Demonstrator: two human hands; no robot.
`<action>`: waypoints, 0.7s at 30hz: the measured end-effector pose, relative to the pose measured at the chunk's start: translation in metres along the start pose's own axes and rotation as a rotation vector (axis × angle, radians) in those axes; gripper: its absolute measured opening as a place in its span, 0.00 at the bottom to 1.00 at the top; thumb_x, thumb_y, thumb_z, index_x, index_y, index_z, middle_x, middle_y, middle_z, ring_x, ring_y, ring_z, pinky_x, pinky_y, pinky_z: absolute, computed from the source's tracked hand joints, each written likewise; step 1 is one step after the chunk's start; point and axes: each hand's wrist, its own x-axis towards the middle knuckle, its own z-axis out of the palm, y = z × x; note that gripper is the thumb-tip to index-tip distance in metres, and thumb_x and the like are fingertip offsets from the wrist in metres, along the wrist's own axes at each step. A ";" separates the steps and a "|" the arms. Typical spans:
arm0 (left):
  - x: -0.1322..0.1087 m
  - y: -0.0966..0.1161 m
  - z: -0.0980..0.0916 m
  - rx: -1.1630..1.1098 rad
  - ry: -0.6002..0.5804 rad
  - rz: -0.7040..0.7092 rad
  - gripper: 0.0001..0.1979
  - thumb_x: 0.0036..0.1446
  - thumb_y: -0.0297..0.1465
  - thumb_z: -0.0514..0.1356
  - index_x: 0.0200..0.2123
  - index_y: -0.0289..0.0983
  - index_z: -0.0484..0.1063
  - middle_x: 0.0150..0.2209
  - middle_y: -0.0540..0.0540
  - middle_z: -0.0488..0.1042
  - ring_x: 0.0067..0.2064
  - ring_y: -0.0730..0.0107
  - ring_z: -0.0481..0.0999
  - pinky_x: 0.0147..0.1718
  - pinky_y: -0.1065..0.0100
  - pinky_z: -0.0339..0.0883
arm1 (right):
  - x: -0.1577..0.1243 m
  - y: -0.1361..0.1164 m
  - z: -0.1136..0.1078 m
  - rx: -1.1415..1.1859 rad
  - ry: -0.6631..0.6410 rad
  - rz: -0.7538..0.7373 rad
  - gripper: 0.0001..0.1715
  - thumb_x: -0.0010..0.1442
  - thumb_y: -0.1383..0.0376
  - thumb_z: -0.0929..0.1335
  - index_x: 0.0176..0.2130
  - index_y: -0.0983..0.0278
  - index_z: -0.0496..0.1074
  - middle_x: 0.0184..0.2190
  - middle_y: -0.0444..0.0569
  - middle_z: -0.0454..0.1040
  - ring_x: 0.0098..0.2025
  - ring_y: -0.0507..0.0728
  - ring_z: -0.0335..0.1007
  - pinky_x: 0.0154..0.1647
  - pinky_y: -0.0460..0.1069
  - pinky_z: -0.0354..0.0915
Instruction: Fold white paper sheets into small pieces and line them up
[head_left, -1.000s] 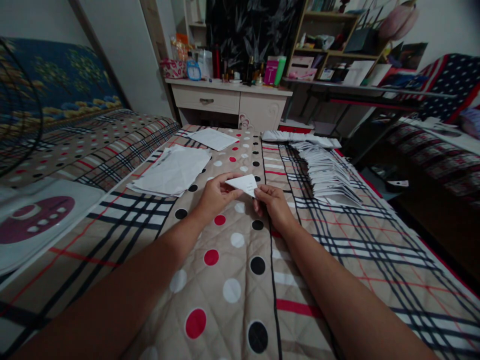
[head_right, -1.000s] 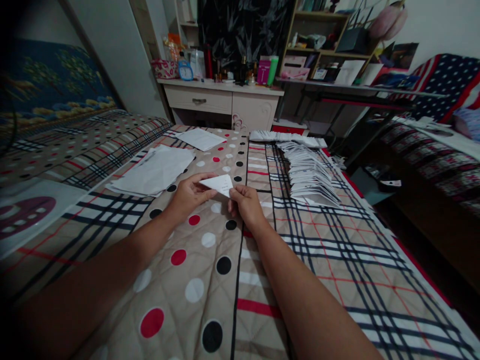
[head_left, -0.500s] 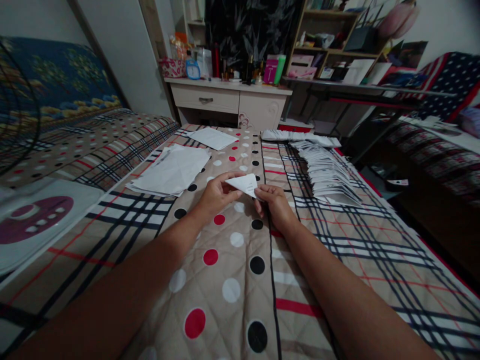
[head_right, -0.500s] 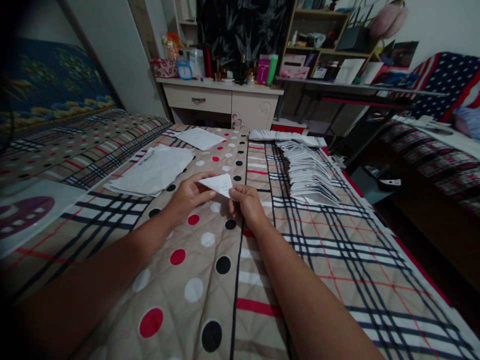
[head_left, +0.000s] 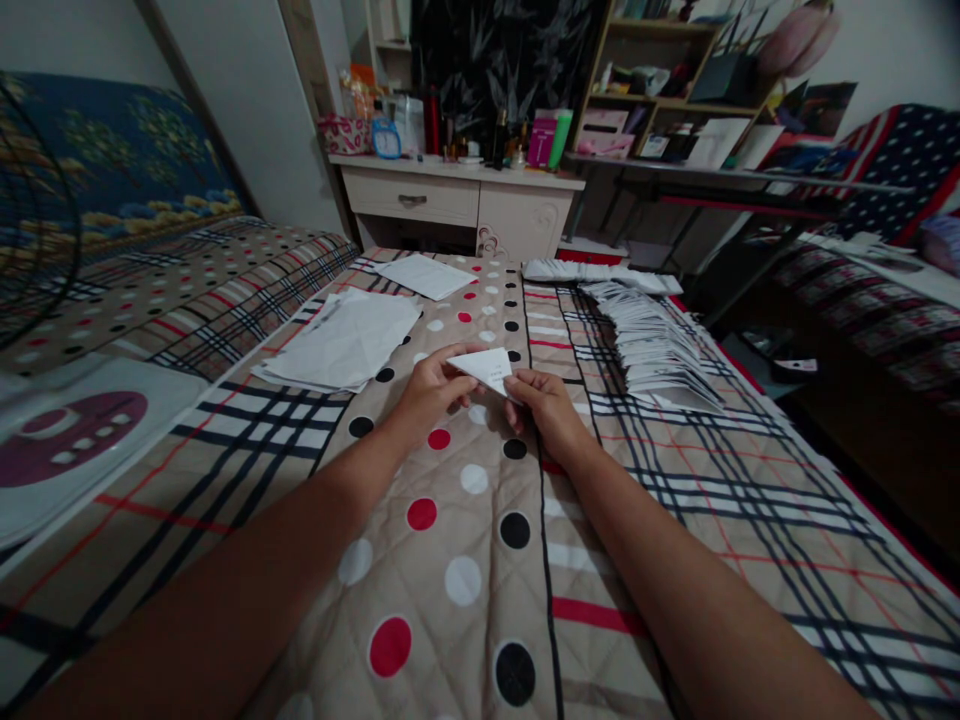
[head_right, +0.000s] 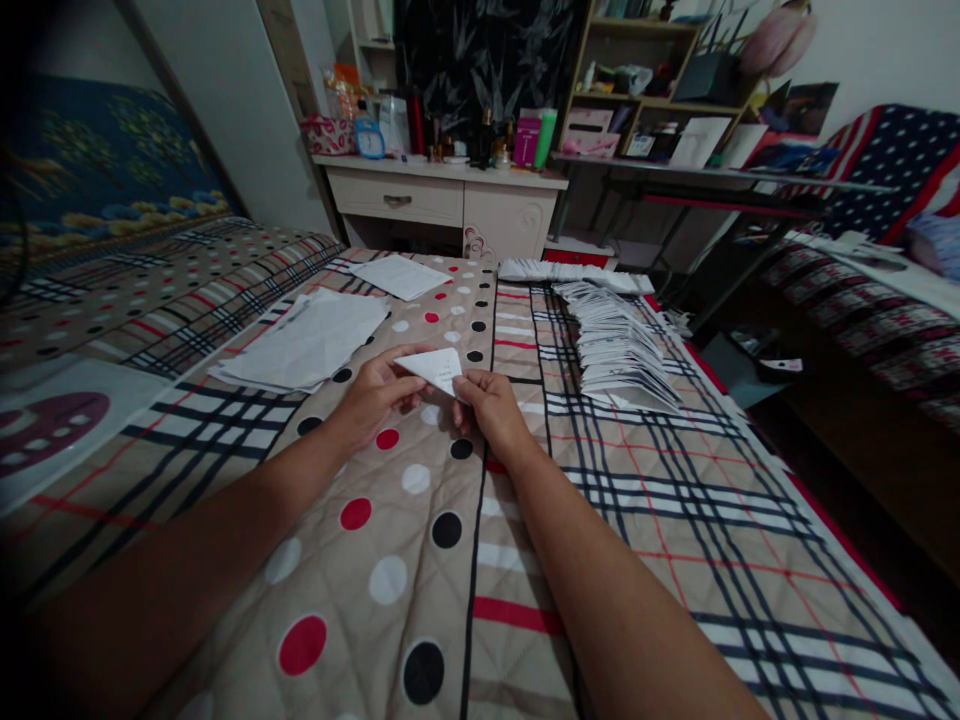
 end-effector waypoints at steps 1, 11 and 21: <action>0.000 0.000 0.001 -0.039 0.014 -0.023 0.27 0.44 0.25 0.64 0.51 0.35 0.72 0.27 0.50 0.75 0.23 0.78 0.69 0.20 0.77 0.56 | 0.000 0.000 0.000 0.000 -0.002 -0.005 0.15 0.56 0.57 0.68 0.25 0.65 0.69 0.14 0.40 0.67 0.14 0.47 0.56 0.15 0.43 0.53; 0.007 -0.004 0.001 -0.357 0.121 -0.135 0.11 0.42 0.22 0.64 0.33 0.30 0.74 0.25 0.48 0.75 0.25 0.77 0.73 0.24 0.76 0.63 | 0.000 0.003 0.001 -0.021 0.026 -0.070 0.33 0.60 0.40 0.62 0.28 0.65 0.73 0.20 0.46 0.72 0.18 0.50 0.63 0.20 0.45 0.59; 0.011 -0.008 -0.003 -0.452 0.200 -0.150 0.04 0.43 0.18 0.62 0.23 0.30 0.70 0.22 0.48 0.73 0.25 0.77 0.72 0.25 0.76 0.63 | -0.001 0.007 0.008 -0.314 -0.094 -0.144 0.23 0.61 0.51 0.66 0.48 0.64 0.75 0.25 0.44 0.72 0.22 0.49 0.64 0.24 0.45 0.60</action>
